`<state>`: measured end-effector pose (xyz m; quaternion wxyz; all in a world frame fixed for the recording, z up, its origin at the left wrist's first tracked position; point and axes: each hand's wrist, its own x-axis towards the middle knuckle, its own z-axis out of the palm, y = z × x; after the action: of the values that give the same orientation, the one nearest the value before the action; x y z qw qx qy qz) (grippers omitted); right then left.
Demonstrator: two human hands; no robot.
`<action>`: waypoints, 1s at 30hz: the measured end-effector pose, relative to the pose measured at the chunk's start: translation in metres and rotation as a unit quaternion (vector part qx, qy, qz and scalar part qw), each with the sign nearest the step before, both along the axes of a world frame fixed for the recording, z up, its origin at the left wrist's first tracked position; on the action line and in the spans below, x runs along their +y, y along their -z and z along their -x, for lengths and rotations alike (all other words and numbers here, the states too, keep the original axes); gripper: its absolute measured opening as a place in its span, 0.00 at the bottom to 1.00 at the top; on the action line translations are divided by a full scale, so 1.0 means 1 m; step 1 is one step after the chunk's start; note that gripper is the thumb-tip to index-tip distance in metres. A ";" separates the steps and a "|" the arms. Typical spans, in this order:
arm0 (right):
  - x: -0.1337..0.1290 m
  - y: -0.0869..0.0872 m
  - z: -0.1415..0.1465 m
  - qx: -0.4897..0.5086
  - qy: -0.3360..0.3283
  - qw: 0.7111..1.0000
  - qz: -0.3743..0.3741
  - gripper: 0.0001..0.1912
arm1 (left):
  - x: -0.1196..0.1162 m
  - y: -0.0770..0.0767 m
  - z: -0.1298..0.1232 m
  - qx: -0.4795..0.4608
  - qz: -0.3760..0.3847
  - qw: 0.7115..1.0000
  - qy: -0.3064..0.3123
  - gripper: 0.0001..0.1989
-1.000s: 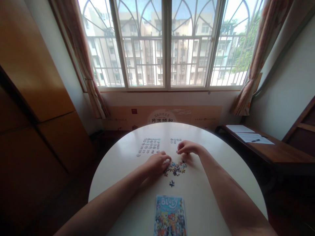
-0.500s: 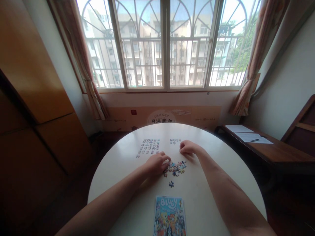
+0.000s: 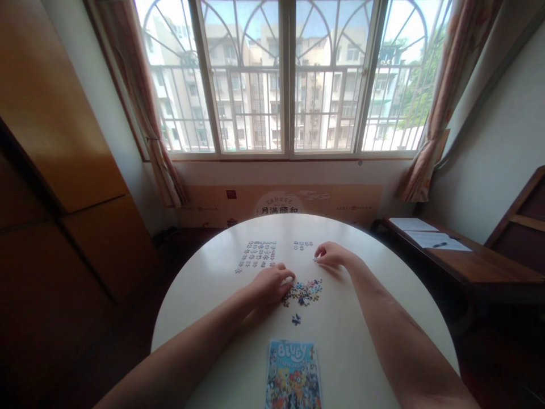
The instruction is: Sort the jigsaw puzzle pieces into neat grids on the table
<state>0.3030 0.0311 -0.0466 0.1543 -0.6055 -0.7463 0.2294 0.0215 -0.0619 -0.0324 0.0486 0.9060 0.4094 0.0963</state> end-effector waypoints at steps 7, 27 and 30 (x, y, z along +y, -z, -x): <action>-0.003 0.001 0.010 -0.044 -0.009 0.996 -0.079 0.10 | 0.000 -0.001 -0.001 -0.007 0.000 1.000 -0.004 0.16; -0.012 0.023 0.034 -0.087 0.005 0.957 -0.275 0.15 | 0.000 -0.001 -0.002 -0.008 -0.003 1.000 -0.007 0.15; -0.012 0.023 0.034 -0.076 -0.003 0.959 -0.272 0.15 | -0.001 -0.002 -0.003 -0.005 0.001 1.000 -0.010 0.16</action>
<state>0.2692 0.0187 -0.0699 0.2554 -0.5541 -0.7918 -0.0283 0.0242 -0.0631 -0.0300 0.0506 0.9014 0.4182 0.1004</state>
